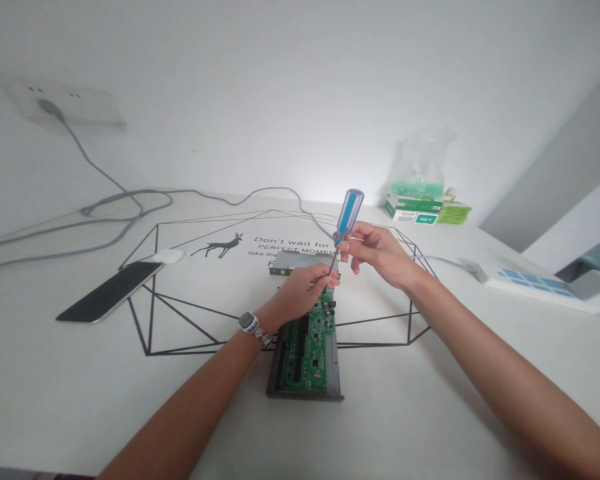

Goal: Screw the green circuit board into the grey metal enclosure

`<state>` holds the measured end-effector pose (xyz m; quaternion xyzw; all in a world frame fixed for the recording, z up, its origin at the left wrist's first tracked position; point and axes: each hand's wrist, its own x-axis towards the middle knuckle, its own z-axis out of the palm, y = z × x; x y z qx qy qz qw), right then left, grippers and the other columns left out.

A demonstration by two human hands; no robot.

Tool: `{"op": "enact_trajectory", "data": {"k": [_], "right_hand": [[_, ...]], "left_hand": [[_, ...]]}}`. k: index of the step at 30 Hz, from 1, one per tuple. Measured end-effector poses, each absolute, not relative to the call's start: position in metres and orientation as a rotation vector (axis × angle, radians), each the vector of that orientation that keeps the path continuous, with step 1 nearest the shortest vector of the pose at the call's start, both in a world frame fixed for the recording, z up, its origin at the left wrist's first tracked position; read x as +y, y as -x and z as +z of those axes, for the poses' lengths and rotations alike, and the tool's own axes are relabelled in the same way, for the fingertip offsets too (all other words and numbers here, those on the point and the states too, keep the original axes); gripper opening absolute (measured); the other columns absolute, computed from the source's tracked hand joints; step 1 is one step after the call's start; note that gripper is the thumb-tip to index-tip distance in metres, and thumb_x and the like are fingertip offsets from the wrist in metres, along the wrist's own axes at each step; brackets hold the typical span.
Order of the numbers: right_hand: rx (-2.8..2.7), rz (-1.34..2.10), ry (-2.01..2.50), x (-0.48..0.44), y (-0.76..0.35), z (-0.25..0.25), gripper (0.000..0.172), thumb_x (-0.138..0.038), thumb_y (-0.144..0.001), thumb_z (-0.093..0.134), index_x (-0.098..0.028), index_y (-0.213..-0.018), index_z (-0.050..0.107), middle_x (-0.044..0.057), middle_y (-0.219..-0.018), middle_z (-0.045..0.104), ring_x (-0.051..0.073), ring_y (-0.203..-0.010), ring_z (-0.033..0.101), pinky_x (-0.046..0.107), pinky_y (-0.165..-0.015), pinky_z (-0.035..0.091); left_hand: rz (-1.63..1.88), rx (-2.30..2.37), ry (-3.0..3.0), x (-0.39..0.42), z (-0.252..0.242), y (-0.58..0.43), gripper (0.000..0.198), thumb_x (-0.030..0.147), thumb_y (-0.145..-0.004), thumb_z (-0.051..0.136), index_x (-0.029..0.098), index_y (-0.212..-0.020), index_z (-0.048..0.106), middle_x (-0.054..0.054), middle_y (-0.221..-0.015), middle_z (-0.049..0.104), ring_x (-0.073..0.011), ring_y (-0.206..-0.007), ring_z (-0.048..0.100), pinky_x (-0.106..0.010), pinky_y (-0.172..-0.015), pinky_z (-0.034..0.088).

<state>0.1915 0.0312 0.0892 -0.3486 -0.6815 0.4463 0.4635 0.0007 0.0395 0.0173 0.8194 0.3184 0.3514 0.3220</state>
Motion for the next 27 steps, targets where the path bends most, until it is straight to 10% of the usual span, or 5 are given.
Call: {"op": "enact_trajectory", "data": {"k": [12, 27], "right_hand": [[-1.423, 0.438, 1.119, 0.016, -0.161, 0.076, 0.028, -0.032, -0.074, 0.078, -0.021, -0.071, 0.052, -0.006, -0.063, 0.049, 0.01, -0.056, 0.046, 0.028, -0.058, 0.041], [-1.707, 1.149, 0.803, 0.031, -0.194, 0.085, 0.034, -0.045, -0.077, 0.082, -0.02, -0.086, 0.06, -0.001, -0.081, 0.061, 0.011, -0.063, 0.058, 0.023, -0.045, 0.044]], "left_hand": [[0.972, 0.873, -2.213, 0.038, 0.017, -0.002, 0.024, 0.023, -0.098, 0.044, 0.018, -0.092, 0.068, -0.005, -0.098, 0.081, -0.0199, -0.094, 0.076, -0.03, -0.084, 0.057], [0.983, 0.806, -2.216, 0.041, 0.013, 0.001, 0.025, 0.024, -0.097, 0.044, 0.018, -0.096, 0.068, -0.006, -0.1, 0.08, -0.0196, -0.095, 0.076, -0.031, -0.085, 0.059]]}}
